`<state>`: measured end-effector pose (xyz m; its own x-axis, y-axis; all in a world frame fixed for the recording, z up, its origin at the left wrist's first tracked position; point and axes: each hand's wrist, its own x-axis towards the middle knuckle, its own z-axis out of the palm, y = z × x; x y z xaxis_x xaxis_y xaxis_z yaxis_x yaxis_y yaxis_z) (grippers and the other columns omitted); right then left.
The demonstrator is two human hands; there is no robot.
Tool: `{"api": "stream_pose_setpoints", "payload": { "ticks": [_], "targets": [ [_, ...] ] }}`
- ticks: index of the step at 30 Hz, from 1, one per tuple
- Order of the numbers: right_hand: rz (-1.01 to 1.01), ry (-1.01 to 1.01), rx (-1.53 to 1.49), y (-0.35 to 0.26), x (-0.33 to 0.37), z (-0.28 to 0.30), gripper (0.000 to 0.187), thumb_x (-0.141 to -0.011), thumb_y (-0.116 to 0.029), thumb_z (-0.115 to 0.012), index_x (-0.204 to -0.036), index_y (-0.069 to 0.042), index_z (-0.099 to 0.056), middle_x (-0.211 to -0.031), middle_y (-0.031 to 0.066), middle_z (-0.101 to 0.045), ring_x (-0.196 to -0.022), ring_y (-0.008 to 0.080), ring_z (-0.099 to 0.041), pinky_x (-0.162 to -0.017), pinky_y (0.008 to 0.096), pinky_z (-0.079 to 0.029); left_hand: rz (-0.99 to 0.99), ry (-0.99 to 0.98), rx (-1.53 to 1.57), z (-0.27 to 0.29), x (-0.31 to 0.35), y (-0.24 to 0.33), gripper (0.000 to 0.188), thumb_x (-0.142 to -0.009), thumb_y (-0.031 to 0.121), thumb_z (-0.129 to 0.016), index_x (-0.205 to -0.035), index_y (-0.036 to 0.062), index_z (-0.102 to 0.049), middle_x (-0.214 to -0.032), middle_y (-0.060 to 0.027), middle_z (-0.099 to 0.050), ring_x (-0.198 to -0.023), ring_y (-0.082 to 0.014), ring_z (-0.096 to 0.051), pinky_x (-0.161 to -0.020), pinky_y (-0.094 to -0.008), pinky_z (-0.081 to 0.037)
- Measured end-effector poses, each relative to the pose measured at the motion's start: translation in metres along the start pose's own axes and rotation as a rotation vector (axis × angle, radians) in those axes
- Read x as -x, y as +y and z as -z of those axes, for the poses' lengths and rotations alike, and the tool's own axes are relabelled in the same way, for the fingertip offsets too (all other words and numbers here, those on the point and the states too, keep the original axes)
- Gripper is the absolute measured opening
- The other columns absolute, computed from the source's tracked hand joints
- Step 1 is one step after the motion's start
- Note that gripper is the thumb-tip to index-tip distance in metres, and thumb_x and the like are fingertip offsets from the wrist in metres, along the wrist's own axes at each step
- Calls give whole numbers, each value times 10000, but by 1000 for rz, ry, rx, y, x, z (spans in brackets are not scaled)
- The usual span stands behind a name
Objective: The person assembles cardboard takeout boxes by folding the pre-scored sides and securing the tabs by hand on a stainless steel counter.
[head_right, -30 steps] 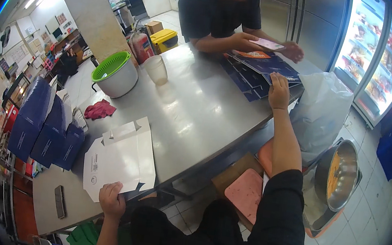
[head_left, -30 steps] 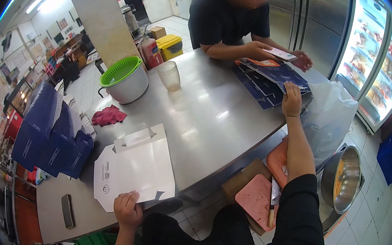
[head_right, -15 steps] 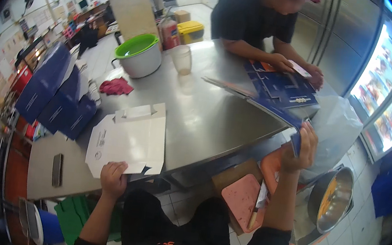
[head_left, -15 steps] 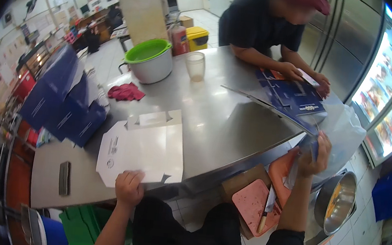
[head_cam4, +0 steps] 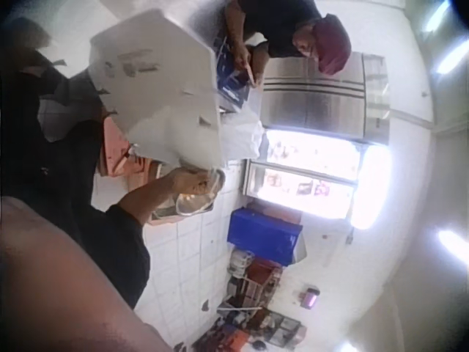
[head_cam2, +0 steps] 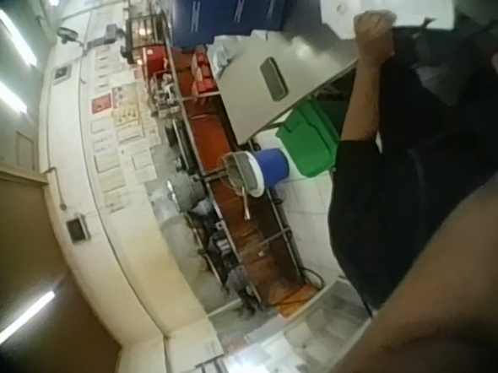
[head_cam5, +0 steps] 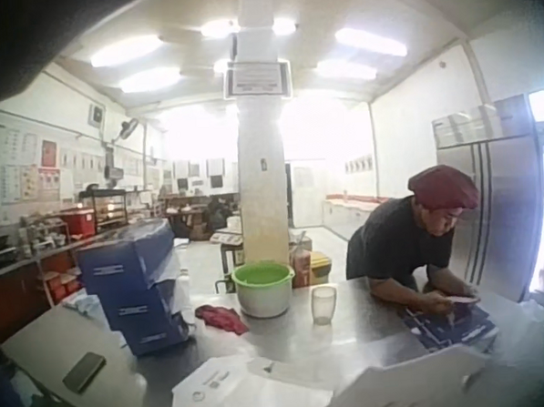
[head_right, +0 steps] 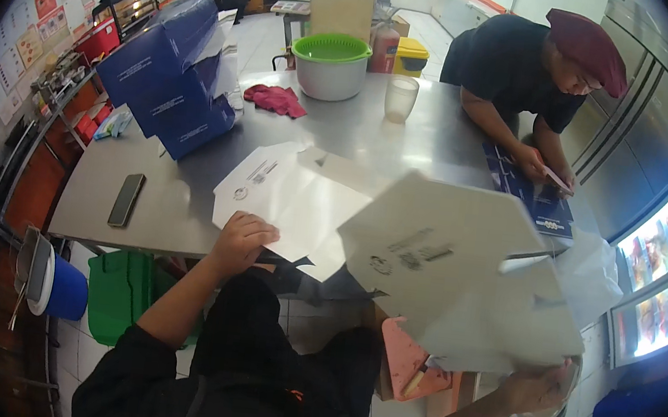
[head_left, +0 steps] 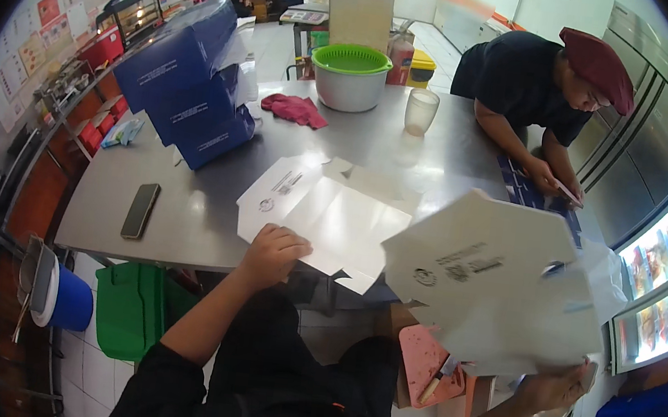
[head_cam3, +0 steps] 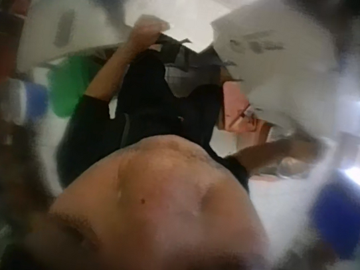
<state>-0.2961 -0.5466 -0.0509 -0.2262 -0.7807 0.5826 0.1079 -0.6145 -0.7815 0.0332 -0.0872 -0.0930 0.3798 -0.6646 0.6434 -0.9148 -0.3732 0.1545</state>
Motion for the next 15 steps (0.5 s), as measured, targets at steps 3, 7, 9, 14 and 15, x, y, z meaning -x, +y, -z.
{"api": "stream_pose_setpoints", "payload": {
  "ticks": [3,7,9,14,15],
  "targets": [
    [-208,59,-348,20,-2,47,306,-1040,-237,-573,-1207,15,-621,-1239,130,-635,-1100,256,-624,-962,437,-531,-120,-30,46,-17,-15,5,181,-799,94,-647,-962,131,-716,-993,-11,-721,-950,-205,-660,-837,-372,-447],
    [-147,-206,-540,49,-14,112,338,-1026,-278,-596,-1251,-28,-571,-1279,125,-605,-1177,258,-592,-1014,479,-515,-193,-56,56,-66,-49,13,194,-805,108,-670,-981,164,-730,-1001,13,-722,-984,-181,-654,-872,-360,-446],
    [-129,-174,-504,53,-11,119,368,-1010,-301,-623,-1255,-32,-568,-1277,124,-607,-1178,264,-594,-1010,481,-518,-184,-239,6,-89,-73,18,267,-803,140,-687,-1067,172,-716,-1088,-3,-704,-1064,-180,-625,-889,-356,-437],
    [-159,-222,-524,39,-13,124,436,-956,-336,-693,-1258,-44,-574,-1290,125,-603,-1191,300,-593,-1025,499,-517,-16,-116,596,-85,-119,46,562,-932,474,-649,-1352,106,-586,-1344,-115,-594,-1268,-295,-523,-1017,-434,-406],
    [-184,-237,-557,41,-14,127,436,-947,-330,-704,-1255,-48,-579,-1293,125,-603,-1195,308,-592,-1032,505,-514,9,-77,717,-73,-119,51,642,-925,535,-635,-1386,96,-554,-1368,-120,-579,-1295,-296,-506,-1040,-439,-391]
  ]
}}
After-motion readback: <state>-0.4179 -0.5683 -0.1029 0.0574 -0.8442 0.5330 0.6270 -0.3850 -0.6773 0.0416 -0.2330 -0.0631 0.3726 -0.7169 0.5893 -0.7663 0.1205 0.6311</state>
